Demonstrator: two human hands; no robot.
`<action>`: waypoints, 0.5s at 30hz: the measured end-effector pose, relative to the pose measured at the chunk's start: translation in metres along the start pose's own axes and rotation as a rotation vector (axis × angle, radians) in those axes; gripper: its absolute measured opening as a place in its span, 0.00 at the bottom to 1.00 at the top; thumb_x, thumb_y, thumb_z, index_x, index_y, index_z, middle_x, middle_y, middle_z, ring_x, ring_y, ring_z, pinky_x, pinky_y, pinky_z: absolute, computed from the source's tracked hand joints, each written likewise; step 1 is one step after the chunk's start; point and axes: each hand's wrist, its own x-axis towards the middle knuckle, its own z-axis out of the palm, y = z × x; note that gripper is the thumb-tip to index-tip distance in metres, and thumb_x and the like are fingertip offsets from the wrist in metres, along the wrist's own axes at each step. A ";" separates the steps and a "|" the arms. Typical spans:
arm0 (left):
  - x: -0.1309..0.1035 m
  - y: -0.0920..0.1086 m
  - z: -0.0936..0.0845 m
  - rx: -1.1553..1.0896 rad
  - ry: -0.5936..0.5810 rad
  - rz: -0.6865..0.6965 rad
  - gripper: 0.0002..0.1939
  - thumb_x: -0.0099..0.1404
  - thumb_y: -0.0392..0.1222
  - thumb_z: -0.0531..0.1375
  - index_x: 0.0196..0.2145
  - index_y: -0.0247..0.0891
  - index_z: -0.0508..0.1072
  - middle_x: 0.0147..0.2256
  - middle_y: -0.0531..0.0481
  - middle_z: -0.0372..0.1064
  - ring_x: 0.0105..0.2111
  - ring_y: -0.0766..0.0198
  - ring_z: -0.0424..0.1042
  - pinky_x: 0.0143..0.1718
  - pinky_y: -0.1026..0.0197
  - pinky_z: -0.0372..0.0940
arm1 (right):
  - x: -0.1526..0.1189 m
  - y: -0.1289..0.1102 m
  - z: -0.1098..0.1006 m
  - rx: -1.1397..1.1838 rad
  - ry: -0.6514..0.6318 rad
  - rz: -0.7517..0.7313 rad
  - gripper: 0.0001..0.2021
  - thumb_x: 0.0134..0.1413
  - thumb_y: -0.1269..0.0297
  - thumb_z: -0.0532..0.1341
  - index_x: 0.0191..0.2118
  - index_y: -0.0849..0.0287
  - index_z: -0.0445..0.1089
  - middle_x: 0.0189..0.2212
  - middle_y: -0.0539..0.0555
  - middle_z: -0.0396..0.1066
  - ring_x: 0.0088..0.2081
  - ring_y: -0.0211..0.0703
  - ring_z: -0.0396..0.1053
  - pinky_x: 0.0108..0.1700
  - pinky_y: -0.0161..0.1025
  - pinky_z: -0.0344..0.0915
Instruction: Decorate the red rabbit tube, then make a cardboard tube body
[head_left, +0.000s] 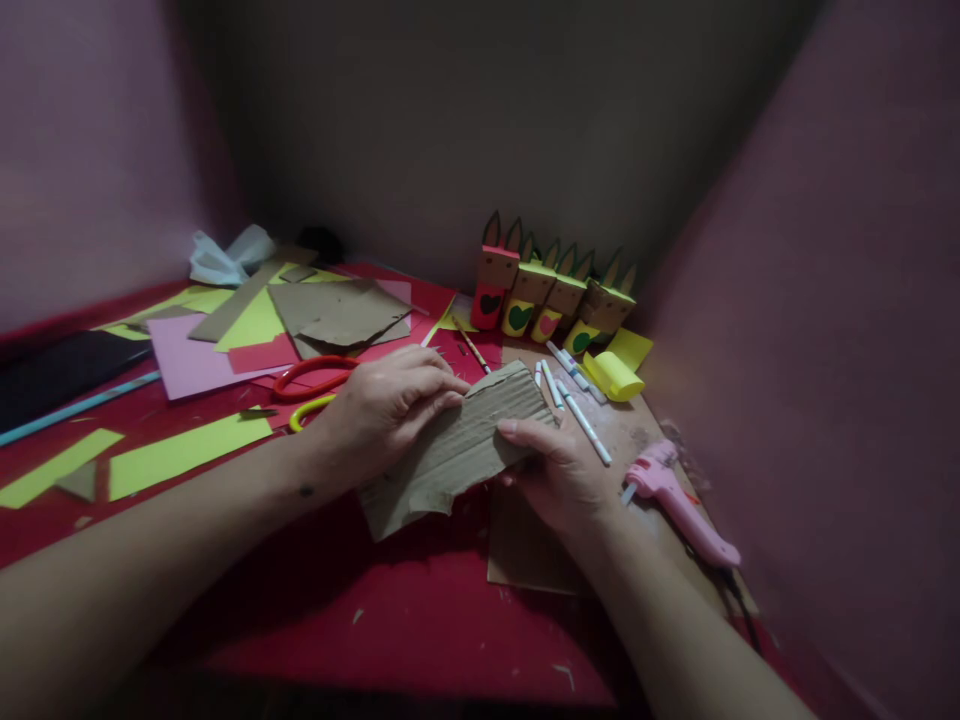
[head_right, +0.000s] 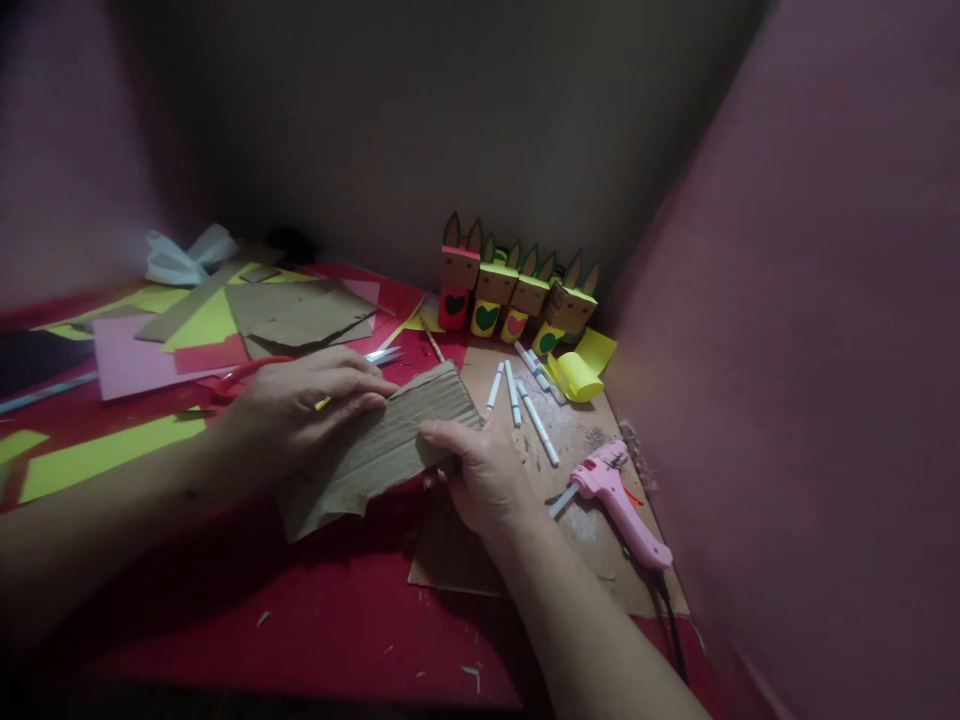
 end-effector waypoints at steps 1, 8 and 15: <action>0.000 -0.001 0.000 0.012 -0.005 0.024 0.11 0.68 0.37 0.55 0.37 0.33 0.77 0.33 0.46 0.73 0.33 0.64 0.72 0.35 0.64 0.66 | 0.000 0.000 0.000 -0.007 0.006 0.006 0.13 0.35 0.72 0.65 0.33 0.58 0.70 0.19 0.45 0.69 0.18 0.33 0.62 0.14 0.29 0.54; -0.003 -0.004 0.006 0.236 -0.039 0.184 0.13 0.68 0.38 0.52 0.32 0.33 0.75 0.30 0.44 0.73 0.32 0.60 0.71 0.32 0.60 0.65 | 0.000 0.006 -0.005 -0.065 -0.004 0.036 0.08 0.37 0.70 0.65 0.28 0.60 0.69 0.19 0.45 0.67 0.18 0.33 0.60 0.14 0.29 0.53; -0.004 0.001 0.006 0.160 -0.023 0.023 0.10 0.64 0.36 0.52 0.29 0.35 0.72 0.26 0.48 0.72 0.27 0.64 0.68 0.30 0.62 0.63 | -0.002 0.008 0.000 0.035 -0.004 0.002 0.07 0.36 0.70 0.66 0.28 0.59 0.72 0.22 0.48 0.72 0.21 0.37 0.67 0.22 0.35 0.64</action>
